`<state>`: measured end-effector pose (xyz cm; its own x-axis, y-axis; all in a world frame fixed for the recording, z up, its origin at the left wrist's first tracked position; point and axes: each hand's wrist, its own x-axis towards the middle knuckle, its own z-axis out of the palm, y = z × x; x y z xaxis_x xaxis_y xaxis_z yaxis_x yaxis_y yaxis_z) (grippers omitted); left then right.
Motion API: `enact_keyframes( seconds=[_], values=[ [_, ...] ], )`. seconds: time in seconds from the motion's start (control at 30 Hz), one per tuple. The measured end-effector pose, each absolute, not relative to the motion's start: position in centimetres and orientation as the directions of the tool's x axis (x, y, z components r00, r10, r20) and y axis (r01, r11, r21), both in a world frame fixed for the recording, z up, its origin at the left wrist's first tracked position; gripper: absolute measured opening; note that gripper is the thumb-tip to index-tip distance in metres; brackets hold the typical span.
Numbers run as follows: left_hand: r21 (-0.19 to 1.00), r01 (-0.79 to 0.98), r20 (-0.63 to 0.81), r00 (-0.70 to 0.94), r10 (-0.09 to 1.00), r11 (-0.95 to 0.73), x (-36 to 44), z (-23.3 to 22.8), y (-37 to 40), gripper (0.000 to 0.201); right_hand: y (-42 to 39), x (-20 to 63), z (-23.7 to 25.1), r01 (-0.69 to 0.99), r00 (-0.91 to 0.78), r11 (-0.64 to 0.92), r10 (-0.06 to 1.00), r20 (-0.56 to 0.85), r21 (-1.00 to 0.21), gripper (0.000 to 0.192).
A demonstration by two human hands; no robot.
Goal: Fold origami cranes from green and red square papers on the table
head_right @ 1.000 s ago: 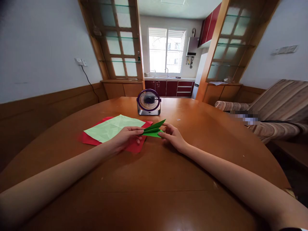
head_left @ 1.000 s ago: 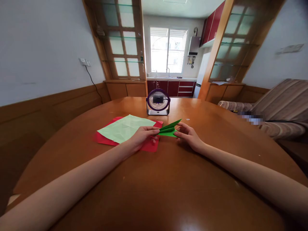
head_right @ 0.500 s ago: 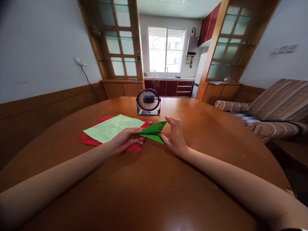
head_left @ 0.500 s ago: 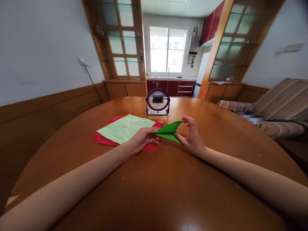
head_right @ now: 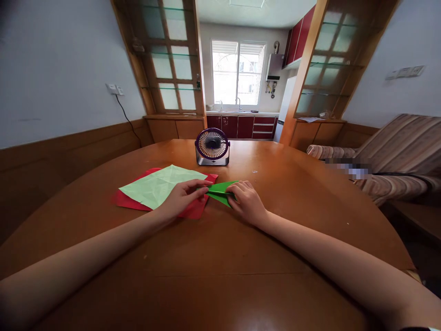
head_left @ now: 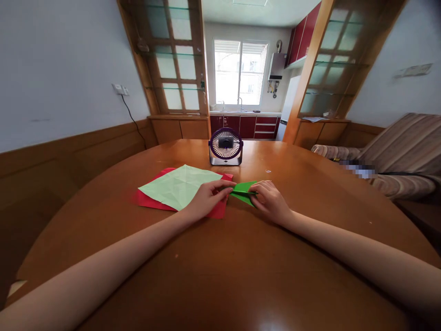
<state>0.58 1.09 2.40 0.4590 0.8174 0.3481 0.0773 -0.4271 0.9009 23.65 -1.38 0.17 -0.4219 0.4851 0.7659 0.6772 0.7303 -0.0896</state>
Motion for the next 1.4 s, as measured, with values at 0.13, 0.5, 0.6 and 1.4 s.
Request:
enact_keyframes(
  seconds=[0.13, 0.5, 0.6, 1.4],
  values=[
    [0.706, 0.253, 0.485, 0.509, 0.711, -0.662, 0.2, 2.9, 1.1, 0.021, -1.5, 23.6, 0.3, 0.675, -0.425, 0.734, 0.467, 0.775, -0.072, 0.008],
    [0.859, 0.173, 0.363, 0.459, 0.811, -0.482, 0.0, 1.8, 2.2, 0.023, -1.5, 23.5, 0.5, 0.587, -0.403, 0.775, 0.53, 0.746, -0.234, 0.01],
    [0.878, 0.204, 0.302, 0.467, 0.831, -0.434, -0.1, 1.6, 2.4, 0.024, -1.2, 23.6, 0.5, 0.578, -0.416, 0.747, 0.616, 0.669, -0.328, 0.014],
    [0.404, 0.405, 0.462, 0.683, 0.565, -0.82, -0.6, 1.0, 2.1, 0.014, -0.7, 23.9, 0.4, 0.551, -0.541, 0.698, 0.716, 0.442, -0.456, 0.024]
  ],
)
